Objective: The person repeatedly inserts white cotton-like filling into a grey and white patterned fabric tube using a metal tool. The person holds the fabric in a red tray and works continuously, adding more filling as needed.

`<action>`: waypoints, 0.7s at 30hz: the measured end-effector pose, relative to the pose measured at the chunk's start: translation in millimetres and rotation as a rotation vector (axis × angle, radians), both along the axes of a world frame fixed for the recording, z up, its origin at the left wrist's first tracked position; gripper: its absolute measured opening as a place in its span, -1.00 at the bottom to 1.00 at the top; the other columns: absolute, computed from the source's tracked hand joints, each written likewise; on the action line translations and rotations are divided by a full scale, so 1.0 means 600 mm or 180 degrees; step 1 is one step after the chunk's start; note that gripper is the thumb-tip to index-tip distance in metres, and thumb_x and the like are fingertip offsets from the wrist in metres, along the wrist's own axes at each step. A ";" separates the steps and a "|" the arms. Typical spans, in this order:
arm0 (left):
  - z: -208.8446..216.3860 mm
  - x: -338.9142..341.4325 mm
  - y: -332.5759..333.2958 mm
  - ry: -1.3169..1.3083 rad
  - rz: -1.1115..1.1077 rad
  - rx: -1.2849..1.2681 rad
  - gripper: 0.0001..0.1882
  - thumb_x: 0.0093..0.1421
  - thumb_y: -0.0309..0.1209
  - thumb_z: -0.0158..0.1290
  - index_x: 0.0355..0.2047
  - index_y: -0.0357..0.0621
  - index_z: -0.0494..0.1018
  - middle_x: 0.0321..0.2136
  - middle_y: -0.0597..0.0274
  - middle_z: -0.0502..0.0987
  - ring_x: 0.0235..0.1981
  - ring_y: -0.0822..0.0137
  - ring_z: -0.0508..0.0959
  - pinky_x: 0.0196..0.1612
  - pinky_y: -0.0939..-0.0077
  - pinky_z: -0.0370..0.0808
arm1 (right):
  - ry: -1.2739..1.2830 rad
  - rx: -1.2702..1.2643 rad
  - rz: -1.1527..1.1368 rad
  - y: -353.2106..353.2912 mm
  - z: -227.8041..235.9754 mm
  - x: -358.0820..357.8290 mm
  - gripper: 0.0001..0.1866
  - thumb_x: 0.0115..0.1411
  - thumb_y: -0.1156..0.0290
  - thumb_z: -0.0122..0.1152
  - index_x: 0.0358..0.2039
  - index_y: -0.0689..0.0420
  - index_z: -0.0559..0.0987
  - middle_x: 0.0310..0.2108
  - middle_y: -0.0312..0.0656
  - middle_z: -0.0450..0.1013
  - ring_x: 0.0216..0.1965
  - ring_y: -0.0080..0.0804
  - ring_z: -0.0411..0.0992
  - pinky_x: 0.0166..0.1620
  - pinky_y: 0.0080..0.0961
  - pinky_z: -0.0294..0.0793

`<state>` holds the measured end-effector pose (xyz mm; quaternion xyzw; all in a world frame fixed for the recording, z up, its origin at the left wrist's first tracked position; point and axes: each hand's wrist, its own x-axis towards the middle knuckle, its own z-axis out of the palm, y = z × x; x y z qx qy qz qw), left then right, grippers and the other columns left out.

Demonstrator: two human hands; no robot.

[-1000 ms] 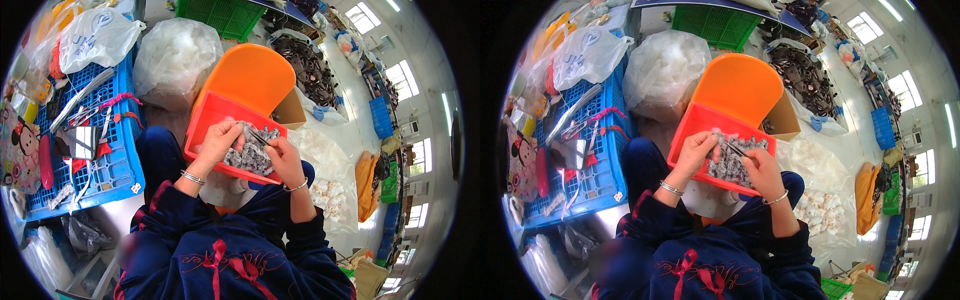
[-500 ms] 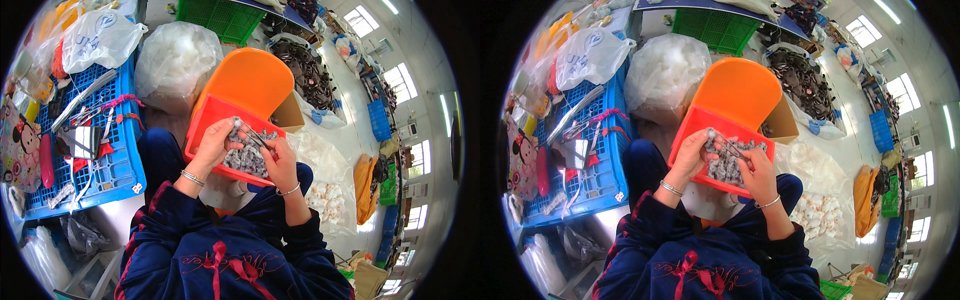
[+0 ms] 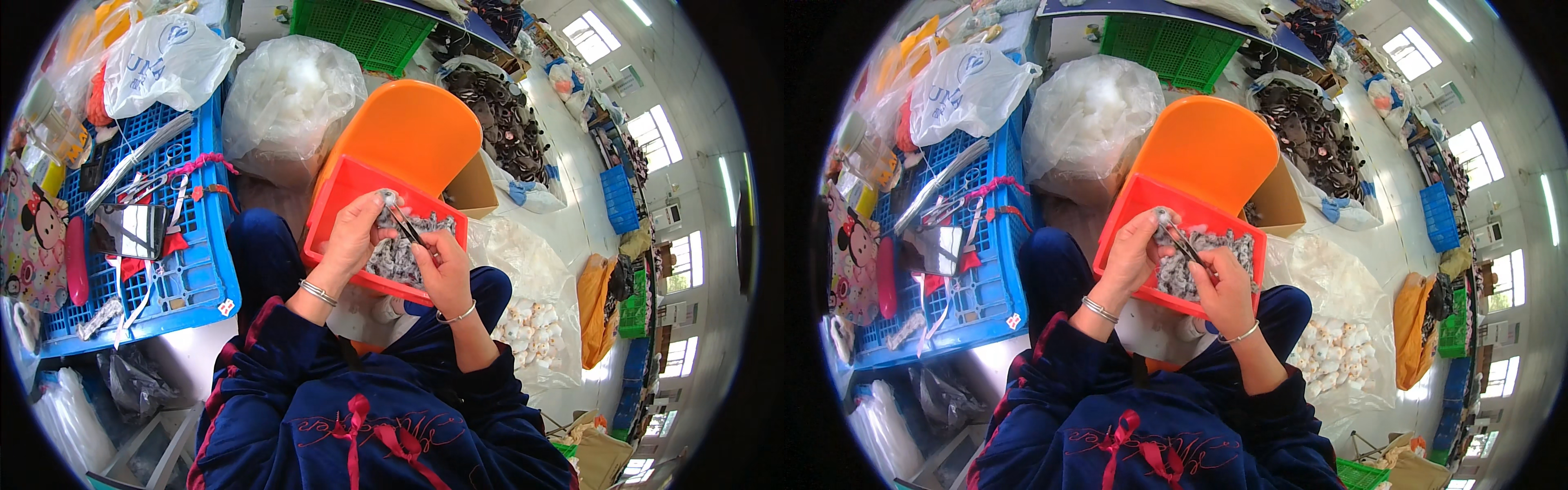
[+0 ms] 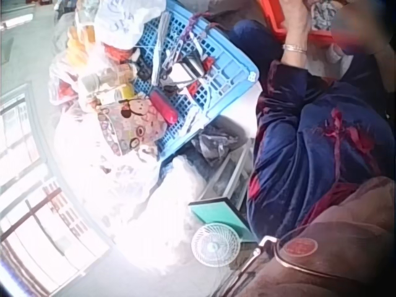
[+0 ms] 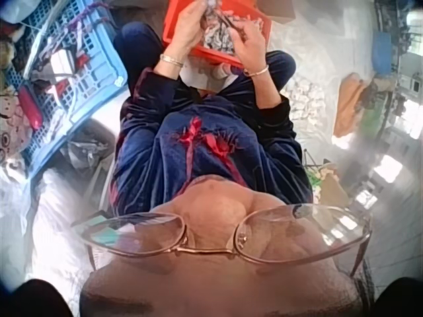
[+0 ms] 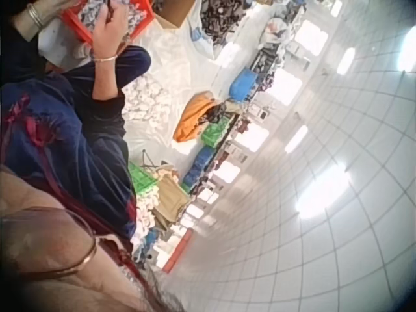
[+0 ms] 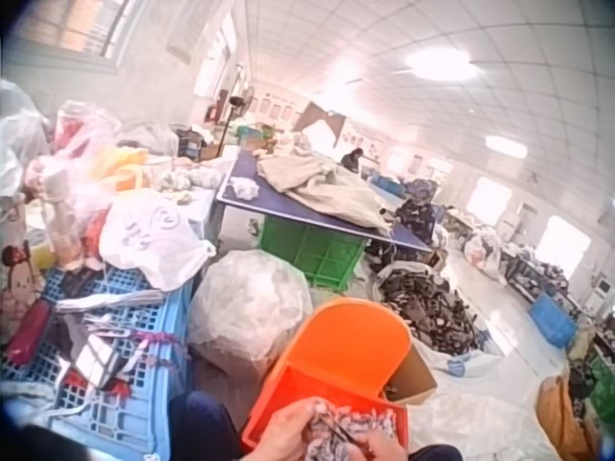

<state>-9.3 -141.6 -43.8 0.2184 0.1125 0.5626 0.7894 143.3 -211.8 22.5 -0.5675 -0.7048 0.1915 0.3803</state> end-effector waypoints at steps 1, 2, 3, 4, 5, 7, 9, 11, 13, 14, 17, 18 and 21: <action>0.004 0.000 -0.001 0.0024 0.0031 -0.0058 -0.71 0.40 -0.28 -0.10 -0.09 -0.22 0.48 -0.28 0.23 0.58 -0.15 0.38 0.60 -0.31 0.66 0.60 | -0.0002 0.0039 -0.0018 0.001 0.000 -0.001 -0.89 0.14 0.58 0.23 -0.33 0.24 0.48 -0.44 -0.13 0.37 -0.45 -0.33 0.37 -0.35 -0.49 0.36; 0.002 0.000 0.000 0.0012 0.0004 0.0005 -0.72 0.40 -0.28 -0.10 -0.10 -0.22 0.49 -0.28 0.23 0.58 -0.18 0.41 0.60 -0.31 0.66 0.60 | -0.0004 0.0077 -0.0035 0.002 -0.001 -0.002 -0.90 0.15 0.58 0.23 -0.33 0.24 0.48 -0.43 -0.12 0.37 -0.45 -0.33 0.37 -0.35 -0.49 0.36; -0.002 0.000 0.001 -0.0008 -0.0020 0.0068 -0.72 0.40 -0.29 -0.09 -0.10 -0.22 0.49 -0.28 0.24 0.58 -0.21 0.43 0.59 -0.31 0.65 0.60 | -0.0014 0.0115 -0.0050 0.002 0.000 -0.003 -0.90 0.15 0.58 0.22 -0.33 0.24 0.48 -0.43 -0.12 0.38 -0.45 -0.33 0.38 -0.35 -0.49 0.37; -0.003 0.000 0.002 -0.0029 -0.0043 0.0129 -0.72 0.40 -0.29 -0.09 -0.11 -0.22 0.50 -0.28 0.24 0.58 -0.24 0.46 0.59 -0.30 0.65 0.60 | -0.0032 0.0162 -0.0074 0.002 0.001 -0.002 -0.91 0.16 0.58 0.22 -0.33 0.24 0.48 -0.43 -0.12 0.38 -0.45 -0.33 0.38 -0.35 -0.49 0.37; -0.003 0.001 0.002 -0.0018 -0.0065 0.0094 -0.72 0.40 -0.29 -0.09 -0.11 -0.22 0.50 -0.29 0.25 0.58 -0.27 0.48 0.58 -0.30 0.65 0.60 | -0.0049 0.0208 -0.0097 0.002 0.001 -0.001 -0.91 0.16 0.58 0.22 -0.33 0.24 0.48 -0.44 -0.12 0.39 -0.45 -0.34 0.38 -0.35 -0.49 0.37; -0.002 0.003 0.001 0.0011 -0.0112 0.0017 -0.73 0.39 -0.30 -0.08 -0.12 -0.22 0.51 -0.30 0.26 0.58 -0.33 0.51 0.56 -0.30 0.66 0.60 | -0.0052 0.0211 -0.0163 0.001 0.001 0.001 -0.92 0.17 0.58 0.21 -0.33 0.24 0.48 -0.45 -0.12 0.40 -0.47 -0.33 0.39 -0.36 -0.49 0.38; -0.009 0.003 0.003 0.0023 -0.0111 0.0060 -0.74 0.38 -0.31 -0.05 -0.12 -0.22 0.51 -0.32 0.27 0.57 -0.35 0.51 0.56 -0.30 0.66 0.60 | -0.0032 0.0133 -0.0243 -0.001 0.001 0.003 -0.92 0.17 0.58 0.21 -0.34 0.24 0.48 -0.47 -0.13 0.40 -0.48 -0.33 0.39 -0.37 -0.48 0.39; -0.013 0.003 0.004 0.0016 -0.0078 0.0034 -0.75 0.37 -0.32 -0.03 -0.11 -0.23 0.51 -0.35 0.28 0.57 -0.37 0.52 0.56 -0.30 0.65 0.60 | -0.0031 0.0099 -0.0233 -0.001 0.006 0.003 -0.92 0.17 0.58 0.22 -0.35 0.24 0.49 -0.48 -0.14 0.40 -0.49 -0.34 0.39 -0.38 -0.48 0.39; -0.011 0.004 0.002 -0.0013 -0.0023 -0.0065 -0.76 0.35 -0.34 0.00 -0.11 -0.23 0.51 -0.38 0.28 0.56 -0.40 0.53 0.55 -0.29 0.64 0.60 | -0.0104 0.0089 -0.0200 -0.002 0.012 0.005 -0.93 0.16 0.58 0.22 -0.36 0.24 0.49 -0.48 -0.13 0.40 -0.49 -0.32 0.40 -0.38 -0.47 0.39; -0.009 0.004 0.001 0.0017 -0.0013 -0.0092 -0.76 0.35 -0.34 0.01 -0.12 -0.24 0.52 -0.40 0.29 0.56 -0.41 0.53 0.54 -0.30 0.65 0.59 | -0.0177 0.0096 -0.0169 -0.001 0.017 0.008 -0.93 0.15 0.58 0.22 -0.36 0.24 0.49 -0.48 -0.12 0.40 -0.49 -0.29 0.41 -0.38 -0.46 0.39; -0.006 0.001 0.001 0.0226 0.0031 -0.0062 -0.77 0.33 -0.34 0.04 -0.18 -0.26 0.55 -0.45 0.32 0.53 -0.45 0.55 0.52 -0.33 0.66 0.54 | -0.0522 0.0070 0.0005 0.008 0.036 0.018 -0.93 0.14 0.57 0.22 -0.37 0.23 0.49 -0.47 -0.09 0.41 -0.46 -0.19 0.43 -0.37 -0.41 0.41; -0.008 -0.001 0.003 0.0368 0.0038 0.0022 -0.77 0.33 -0.35 0.04 -0.21 -0.27 0.56 -0.47 0.33 0.53 -0.46 0.55 0.51 -0.34 0.67 0.52 | -0.0663 0.0054 0.0068 0.010 0.044 0.022 -0.93 0.13 0.56 0.22 -0.38 0.22 0.50 -0.46 -0.07 0.41 -0.45 -0.14 0.44 -0.36 -0.39 0.41; -0.004 -0.009 0.007 0.0908 -0.0088 0.0339 -0.77 0.32 -0.35 0.05 -0.27 -0.29 0.58 -0.51 0.35 0.51 -0.48 0.56 0.49 -0.36 0.69 0.47 | -0.1000 -0.0064 0.0222 0.014 0.073 0.028 -0.93 0.13 0.54 0.21 -0.37 0.22 0.50 -0.44 -0.04 0.42 -0.40 -0.04 0.44 -0.34 -0.32 0.42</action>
